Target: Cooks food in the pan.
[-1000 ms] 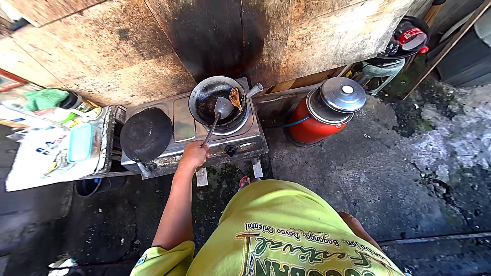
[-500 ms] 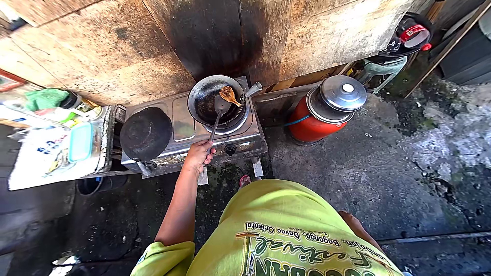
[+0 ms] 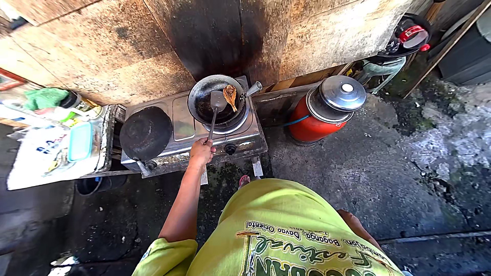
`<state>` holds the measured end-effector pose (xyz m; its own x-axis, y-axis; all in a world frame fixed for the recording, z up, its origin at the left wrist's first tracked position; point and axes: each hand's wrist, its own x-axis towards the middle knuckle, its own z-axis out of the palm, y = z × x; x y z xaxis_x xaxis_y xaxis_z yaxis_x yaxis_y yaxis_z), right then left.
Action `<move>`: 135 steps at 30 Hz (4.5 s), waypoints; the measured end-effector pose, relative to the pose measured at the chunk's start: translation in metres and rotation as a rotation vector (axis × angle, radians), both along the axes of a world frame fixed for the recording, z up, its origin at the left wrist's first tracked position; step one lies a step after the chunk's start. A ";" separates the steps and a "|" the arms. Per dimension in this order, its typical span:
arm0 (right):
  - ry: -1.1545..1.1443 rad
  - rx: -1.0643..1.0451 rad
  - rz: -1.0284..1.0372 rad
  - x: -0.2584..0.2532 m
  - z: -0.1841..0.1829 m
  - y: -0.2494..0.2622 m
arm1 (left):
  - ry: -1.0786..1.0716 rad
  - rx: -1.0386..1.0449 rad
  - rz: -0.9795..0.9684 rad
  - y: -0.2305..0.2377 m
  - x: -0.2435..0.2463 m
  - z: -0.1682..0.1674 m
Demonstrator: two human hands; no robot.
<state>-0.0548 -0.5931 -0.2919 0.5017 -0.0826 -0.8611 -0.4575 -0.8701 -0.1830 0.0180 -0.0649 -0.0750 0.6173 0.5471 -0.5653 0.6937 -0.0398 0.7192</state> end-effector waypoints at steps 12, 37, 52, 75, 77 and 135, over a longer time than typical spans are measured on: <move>0.017 0.001 0.040 -0.001 -0.018 -0.004 | 0.073 0.247 -0.142 0.006 0.007 -0.004; 0.071 0.019 0.076 0.018 0.000 0.008 | 0.202 0.295 -0.124 0.033 0.001 0.004; 0.060 0.003 0.108 0.025 -0.008 -0.004 | 0.245 0.458 -0.350 0.014 -0.001 0.022; 0.080 0.021 0.199 0.049 -0.006 0.023 | 0.422 0.543 -0.525 0.026 0.011 0.035; 0.095 0.020 0.226 0.052 -0.001 0.028 | 0.429 0.551 -0.540 0.026 0.011 0.035; 0.103 -0.002 0.384 0.070 -0.004 0.036 | 0.397 0.553 -0.525 0.020 0.009 0.029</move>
<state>0.0150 -0.5576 -0.2958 0.4071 0.0926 -0.9087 -0.1142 -0.9819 -0.1513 0.0266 -0.0454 -0.0455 0.6807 0.5064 -0.5293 0.6833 -0.6993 0.2098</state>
